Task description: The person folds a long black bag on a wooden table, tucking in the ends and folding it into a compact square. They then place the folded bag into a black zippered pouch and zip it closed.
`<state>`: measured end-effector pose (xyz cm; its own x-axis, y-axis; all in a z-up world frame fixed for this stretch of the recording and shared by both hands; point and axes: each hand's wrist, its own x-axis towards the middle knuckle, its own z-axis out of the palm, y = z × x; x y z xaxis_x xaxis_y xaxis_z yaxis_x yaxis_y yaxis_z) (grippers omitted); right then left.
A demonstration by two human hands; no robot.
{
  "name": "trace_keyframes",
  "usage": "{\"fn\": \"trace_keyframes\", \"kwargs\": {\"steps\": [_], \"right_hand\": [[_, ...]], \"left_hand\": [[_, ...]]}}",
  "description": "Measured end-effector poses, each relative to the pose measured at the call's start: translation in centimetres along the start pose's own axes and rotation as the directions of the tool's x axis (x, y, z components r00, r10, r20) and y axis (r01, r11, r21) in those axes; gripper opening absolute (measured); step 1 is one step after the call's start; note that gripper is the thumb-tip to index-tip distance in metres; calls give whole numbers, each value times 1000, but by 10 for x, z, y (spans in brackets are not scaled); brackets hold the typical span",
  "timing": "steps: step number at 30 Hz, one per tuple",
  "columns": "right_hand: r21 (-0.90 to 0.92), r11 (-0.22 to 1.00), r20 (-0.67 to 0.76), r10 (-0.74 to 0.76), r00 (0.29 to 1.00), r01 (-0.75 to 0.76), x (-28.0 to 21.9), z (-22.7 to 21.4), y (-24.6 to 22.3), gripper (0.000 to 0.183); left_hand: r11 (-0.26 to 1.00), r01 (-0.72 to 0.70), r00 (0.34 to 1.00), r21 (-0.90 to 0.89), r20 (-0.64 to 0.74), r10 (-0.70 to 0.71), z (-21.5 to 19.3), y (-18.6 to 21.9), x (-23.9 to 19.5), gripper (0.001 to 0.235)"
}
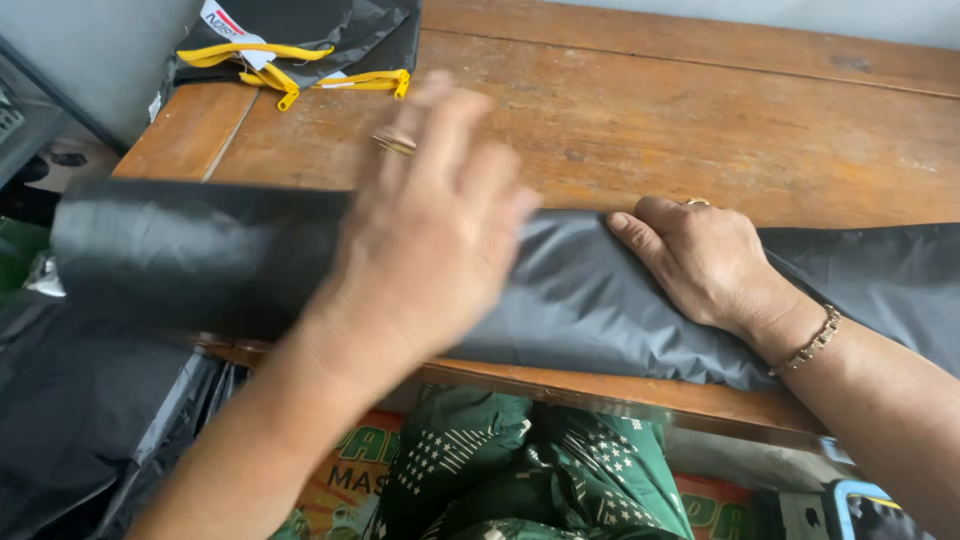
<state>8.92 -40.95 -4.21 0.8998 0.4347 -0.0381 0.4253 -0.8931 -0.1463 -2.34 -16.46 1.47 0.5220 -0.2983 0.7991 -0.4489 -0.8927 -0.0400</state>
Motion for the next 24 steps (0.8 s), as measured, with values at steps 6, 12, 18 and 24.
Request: {"fn": "trace_keyframes", "kwargs": {"steps": [6, 12, 18, 24], "right_hand": [[-55, 996, -59, -80, 995, 77, 10, 24, 28, 28], [-34, 999, -2, 26, 1000, -26, -1, 0, 0, 49], [-85, 996, 2, 0, 1000, 0, 4, 8, 4, 52], [-90, 996, 17, 19, 1000, -17, 4, 7, -4, 54]], "left_hand": [[973, 114, 918, -203, 396, -25, 55, 84, -26, 72], [953, 290, 797, 89, 528, -292, 50, 21, -49, 74], [844, 437, 670, 310, 514, -536, 17, -88, -100, 63], [706, 478, 400, 522, 586, -704, -23, -120, -81, 68]]}}
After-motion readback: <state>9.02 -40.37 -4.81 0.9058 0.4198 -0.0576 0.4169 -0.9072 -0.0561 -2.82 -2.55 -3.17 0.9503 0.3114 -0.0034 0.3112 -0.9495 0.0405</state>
